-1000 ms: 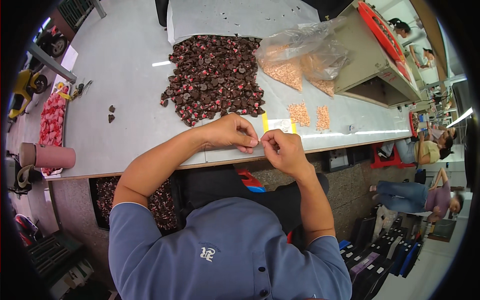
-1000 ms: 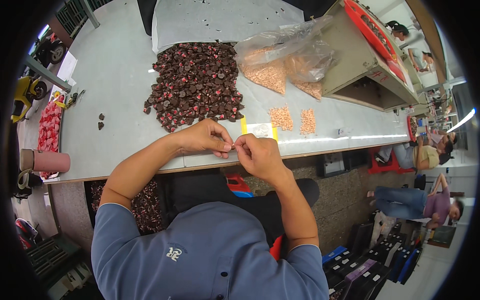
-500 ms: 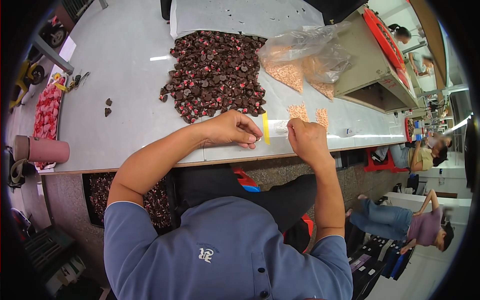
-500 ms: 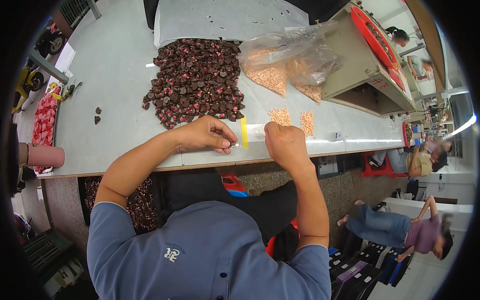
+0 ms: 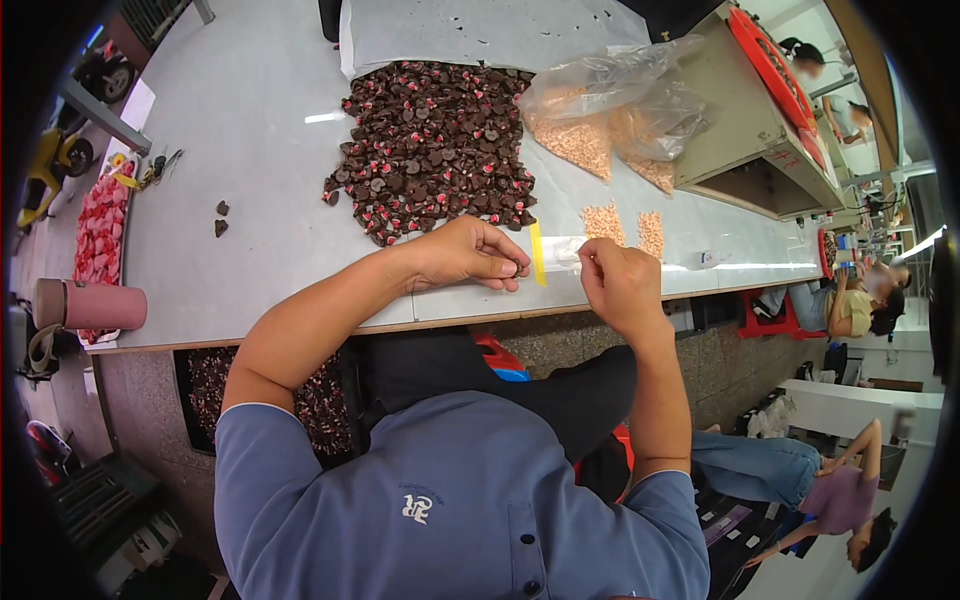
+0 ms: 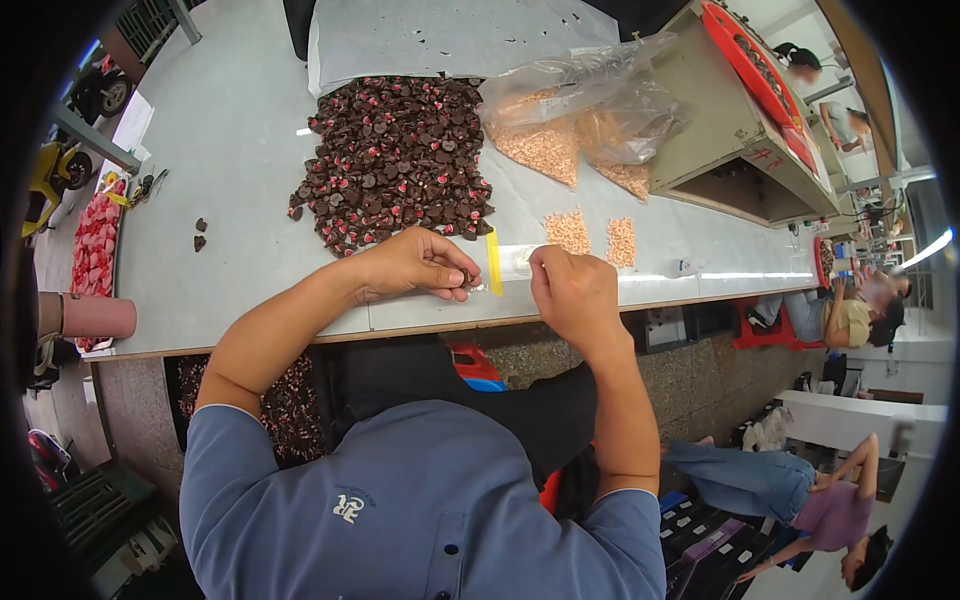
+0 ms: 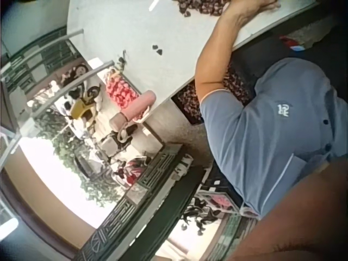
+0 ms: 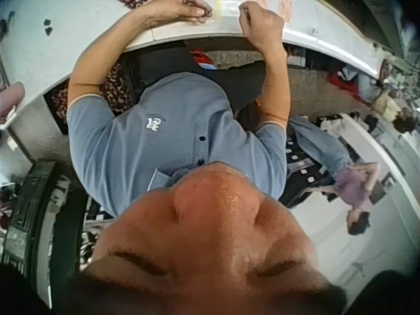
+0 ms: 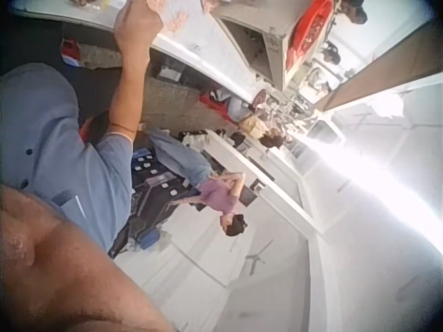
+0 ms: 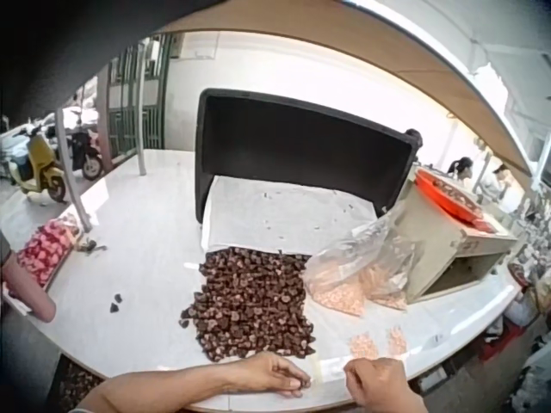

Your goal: Sorting small orange and brown plastic components by hand on a workbench.

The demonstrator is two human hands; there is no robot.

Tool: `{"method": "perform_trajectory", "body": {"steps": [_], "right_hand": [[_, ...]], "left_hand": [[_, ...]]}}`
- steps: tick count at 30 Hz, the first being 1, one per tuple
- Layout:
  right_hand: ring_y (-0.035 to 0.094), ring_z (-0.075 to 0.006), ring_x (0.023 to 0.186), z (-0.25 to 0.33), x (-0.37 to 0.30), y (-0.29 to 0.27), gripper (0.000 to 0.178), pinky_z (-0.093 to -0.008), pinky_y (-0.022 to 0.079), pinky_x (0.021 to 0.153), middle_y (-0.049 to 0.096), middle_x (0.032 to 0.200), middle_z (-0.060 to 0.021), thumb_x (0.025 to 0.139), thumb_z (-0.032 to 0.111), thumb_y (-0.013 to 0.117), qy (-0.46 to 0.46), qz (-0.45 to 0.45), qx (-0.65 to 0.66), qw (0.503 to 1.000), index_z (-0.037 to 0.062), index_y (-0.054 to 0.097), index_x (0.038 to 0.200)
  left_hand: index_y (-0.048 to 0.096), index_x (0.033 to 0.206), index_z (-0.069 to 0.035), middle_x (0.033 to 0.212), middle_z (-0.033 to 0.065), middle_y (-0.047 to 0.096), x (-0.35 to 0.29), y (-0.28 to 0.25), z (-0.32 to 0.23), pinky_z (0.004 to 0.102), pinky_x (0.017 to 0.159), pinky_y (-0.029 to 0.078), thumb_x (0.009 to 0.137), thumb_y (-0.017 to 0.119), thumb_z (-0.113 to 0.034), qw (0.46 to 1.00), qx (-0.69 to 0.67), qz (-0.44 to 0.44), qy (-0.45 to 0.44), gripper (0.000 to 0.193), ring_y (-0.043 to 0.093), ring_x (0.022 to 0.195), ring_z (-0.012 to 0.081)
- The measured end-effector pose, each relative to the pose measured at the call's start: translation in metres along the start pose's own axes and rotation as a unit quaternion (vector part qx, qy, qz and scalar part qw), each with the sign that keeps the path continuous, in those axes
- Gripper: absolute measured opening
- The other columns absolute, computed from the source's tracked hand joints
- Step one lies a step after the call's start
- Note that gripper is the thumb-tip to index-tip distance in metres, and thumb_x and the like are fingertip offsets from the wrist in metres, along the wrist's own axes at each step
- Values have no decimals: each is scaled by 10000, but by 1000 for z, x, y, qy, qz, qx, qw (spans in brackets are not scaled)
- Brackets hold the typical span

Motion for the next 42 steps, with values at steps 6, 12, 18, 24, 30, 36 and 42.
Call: {"method": "perform_trajectory", "body": {"steps": [6, 12, 18, 24, 30, 36, 42], "right_hand": [[595, -169, 503, 26, -6, 6, 101, -289, 447, 466, 604, 601, -60, 774, -30, 688, 58, -112, 231, 965, 20, 626, 836], [590, -192, 497, 36, -2, 11, 121, -305, 442, 469, 605, 601, -56, 761, -21, 701, 27, -113, 170, 979, 34, 622, 836], [594, -220, 500, 39, -2, 16, 124, -327, 447, 475, 607, 602, -64, 759, -9, 705, 13, -114, 144, 983, 34, 618, 836], [602, -243, 541, 56, -2, 20, 129, -344, 458, 503, 622, 654, -86, 750, -8, 704, -31, -82, 70, 994, 37, 618, 836], [547, -183, 502, 39, -10, 20, 99, -290, 426, 500, 600, 644, -52, 802, 6, 680, -5, -146, 231, 962, 15, 630, 887], [498, -54, 562, -66, -69, 23, 105, -205, 399, 521, 552, 669, 21, 941, 81, 591, 364, -251, 505, 741, -19, 620, 958], [497, -58, 556, -103, -107, 24, 137, -195, 390, 515, 553, 665, 6, 939, 93, 598, 388, -317, 518, 694, -33, 615, 989]], "left_hand": [[618, 1182, 38, 1075, 130, 680, 5, 2, -1, 254, 809, 568, 907, 655, -79, 1000, -12, 13, 3, 301, 689, 932, 172], [630, 1166, 31, 1044, 119, 689, 3, 0, 2, 252, 806, 569, 911, 647, -73, 1000, -16, 3, 6, 275, 691, 924, 168], [636, 1153, 28, 1042, 120, 690, 3, 1, 0, 249, 808, 569, 909, 653, -74, 1000, -21, 2, 0, 265, 691, 924, 165], [639, 1141, 34, 1049, 132, 689, 3, -4, 3, 256, 816, 569, 894, 668, -54, 999, -33, -12, -1, 264, 690, 926, 176], [660, 1110, 37, 1048, 137, 695, 2, -5, 1, 283, 843, 564, 875, 687, -50, 999, -29, -10, 15, 251, 687, 938, 189], [673, 1104, 34, 1097, 140, 691, 2, 2, -11, 309, 862, 555, 847, 717, -58, 996, 46, 16, 76, 276, 685, 943, 200], [669, 1108, 40, 1138, 170, 671, 10, 4, -10, 326, 876, 552, 844, 710, -42, 993, 61, 24, 96, 280, 682, 956, 207]]}}
Point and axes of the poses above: each hand's wrist, its own x-axis towards the middle knuckle, its own y-axis out of the palm, z = x × y, the point moved 10 cm from there along x, towards the middle knuckle
